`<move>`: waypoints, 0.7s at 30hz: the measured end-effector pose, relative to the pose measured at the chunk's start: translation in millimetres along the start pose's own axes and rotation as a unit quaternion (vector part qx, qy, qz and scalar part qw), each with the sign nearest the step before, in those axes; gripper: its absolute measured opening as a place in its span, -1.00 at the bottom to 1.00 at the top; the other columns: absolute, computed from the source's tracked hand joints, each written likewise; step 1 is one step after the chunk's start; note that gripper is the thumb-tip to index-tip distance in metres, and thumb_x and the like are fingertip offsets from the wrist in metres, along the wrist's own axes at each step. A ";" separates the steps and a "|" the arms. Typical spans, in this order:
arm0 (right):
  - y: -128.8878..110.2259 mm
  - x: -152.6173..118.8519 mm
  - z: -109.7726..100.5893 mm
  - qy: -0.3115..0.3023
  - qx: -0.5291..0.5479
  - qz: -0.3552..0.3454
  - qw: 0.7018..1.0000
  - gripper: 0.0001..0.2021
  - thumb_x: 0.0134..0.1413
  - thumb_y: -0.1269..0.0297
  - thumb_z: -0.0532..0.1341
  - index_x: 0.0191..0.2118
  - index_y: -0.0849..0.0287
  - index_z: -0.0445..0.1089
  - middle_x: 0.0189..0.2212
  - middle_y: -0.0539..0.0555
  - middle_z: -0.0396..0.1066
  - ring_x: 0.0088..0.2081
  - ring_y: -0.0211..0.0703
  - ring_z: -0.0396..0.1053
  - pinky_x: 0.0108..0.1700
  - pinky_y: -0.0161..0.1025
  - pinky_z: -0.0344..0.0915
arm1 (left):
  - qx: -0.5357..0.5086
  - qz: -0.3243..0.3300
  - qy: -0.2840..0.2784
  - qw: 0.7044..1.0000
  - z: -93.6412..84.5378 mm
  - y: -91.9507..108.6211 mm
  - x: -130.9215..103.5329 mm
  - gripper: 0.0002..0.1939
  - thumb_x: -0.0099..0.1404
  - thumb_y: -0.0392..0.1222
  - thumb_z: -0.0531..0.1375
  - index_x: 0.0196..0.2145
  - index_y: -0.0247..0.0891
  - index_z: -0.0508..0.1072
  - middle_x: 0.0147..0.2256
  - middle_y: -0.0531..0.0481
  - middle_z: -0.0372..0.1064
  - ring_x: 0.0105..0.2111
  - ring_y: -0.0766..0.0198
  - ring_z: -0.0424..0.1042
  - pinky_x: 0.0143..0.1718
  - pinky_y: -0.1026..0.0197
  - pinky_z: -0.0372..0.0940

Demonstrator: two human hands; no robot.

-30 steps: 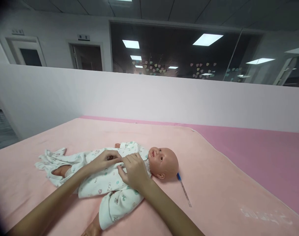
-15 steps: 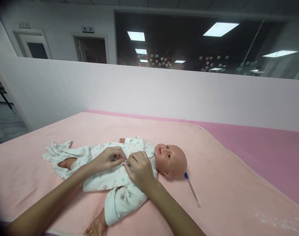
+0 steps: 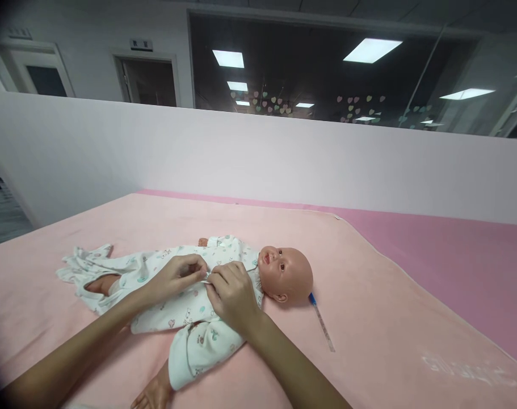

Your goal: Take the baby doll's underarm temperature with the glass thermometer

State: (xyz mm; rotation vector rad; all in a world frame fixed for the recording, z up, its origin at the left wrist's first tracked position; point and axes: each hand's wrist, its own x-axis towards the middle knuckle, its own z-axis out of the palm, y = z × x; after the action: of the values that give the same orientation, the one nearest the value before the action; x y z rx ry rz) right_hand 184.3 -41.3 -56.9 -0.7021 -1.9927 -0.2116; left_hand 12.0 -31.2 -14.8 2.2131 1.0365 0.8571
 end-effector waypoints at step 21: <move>29.8 10.2 -51.7 -0.143 -0.091 0.046 0.984 -0.90 -0.08 0.49 0.12 -0.44 0.15 0.29 -0.50 -0.04 0.38 -0.42 -0.26 0.23 -0.15 -0.18 0.01 | 0.209 -0.008 -0.218 0.953 0.2 30.8 78.8 -0.73 0.17 -0.13 -0.01 -0.43 -0.25 0.45 -0.47 0.04 0.39 -0.51 0.30 0.28 -0.48 0.28 0.04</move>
State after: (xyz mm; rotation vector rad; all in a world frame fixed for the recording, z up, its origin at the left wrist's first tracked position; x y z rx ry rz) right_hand 236.0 -34.9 -26.0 -0.9857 -2.2247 -0.2526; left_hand 65.8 15.2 31.1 2.5717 1.0801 0.1173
